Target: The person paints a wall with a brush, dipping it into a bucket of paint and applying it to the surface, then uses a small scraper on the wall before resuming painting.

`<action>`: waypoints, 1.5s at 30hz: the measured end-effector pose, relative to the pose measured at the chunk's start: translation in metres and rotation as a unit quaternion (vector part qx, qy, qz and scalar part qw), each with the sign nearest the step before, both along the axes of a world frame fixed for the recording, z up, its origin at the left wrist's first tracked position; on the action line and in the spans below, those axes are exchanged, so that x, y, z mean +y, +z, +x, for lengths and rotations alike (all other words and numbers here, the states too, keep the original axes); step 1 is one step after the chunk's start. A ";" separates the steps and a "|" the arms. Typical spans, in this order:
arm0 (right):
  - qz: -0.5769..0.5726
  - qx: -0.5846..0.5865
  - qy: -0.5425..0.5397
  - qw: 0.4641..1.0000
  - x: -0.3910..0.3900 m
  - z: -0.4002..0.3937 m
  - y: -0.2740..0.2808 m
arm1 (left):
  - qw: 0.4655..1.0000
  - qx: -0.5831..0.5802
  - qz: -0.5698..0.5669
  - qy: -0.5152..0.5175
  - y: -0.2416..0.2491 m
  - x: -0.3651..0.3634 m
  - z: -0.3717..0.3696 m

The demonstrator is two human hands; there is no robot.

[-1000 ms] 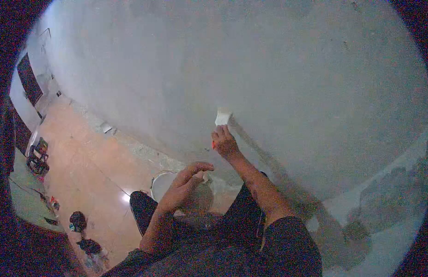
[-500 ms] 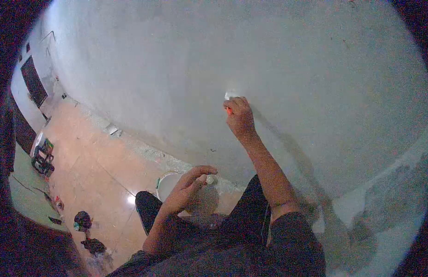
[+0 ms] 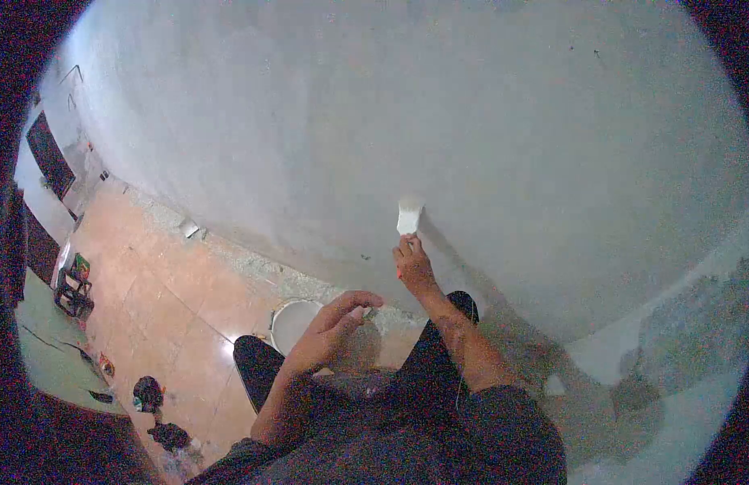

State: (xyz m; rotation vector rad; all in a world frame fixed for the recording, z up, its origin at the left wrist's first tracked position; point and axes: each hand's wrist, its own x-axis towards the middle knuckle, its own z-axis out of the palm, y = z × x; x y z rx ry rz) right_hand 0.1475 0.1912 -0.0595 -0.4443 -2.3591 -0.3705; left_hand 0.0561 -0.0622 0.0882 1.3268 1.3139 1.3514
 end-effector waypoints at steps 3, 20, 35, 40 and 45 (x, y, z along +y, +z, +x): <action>-0.138 -0.038 0.012 0.990 -0.008 0.004 -0.008 | 1.000 0.007 -0.014 -0.010 -0.002 0.001 -0.001; -0.128 0.157 0.066 0.977 -0.005 -0.015 0.225 | 0.999 -0.006 -0.032 -0.027 0.001 0.002 0.010; -0.165 -0.034 -0.002 0.986 -0.020 -0.011 0.012 | 1.000 0.014 -0.012 -0.015 -0.012 0.003 0.007; -0.177 0.028 0.067 0.982 0.009 -0.028 0.050 | 1.000 -0.001 -0.001 -0.023 -0.004 -0.004 0.006; -0.221 0.121 0.060 0.966 -0.006 -0.039 0.160 | 1.000 -0.002 -0.001 -0.016 -0.011 -0.005 0.005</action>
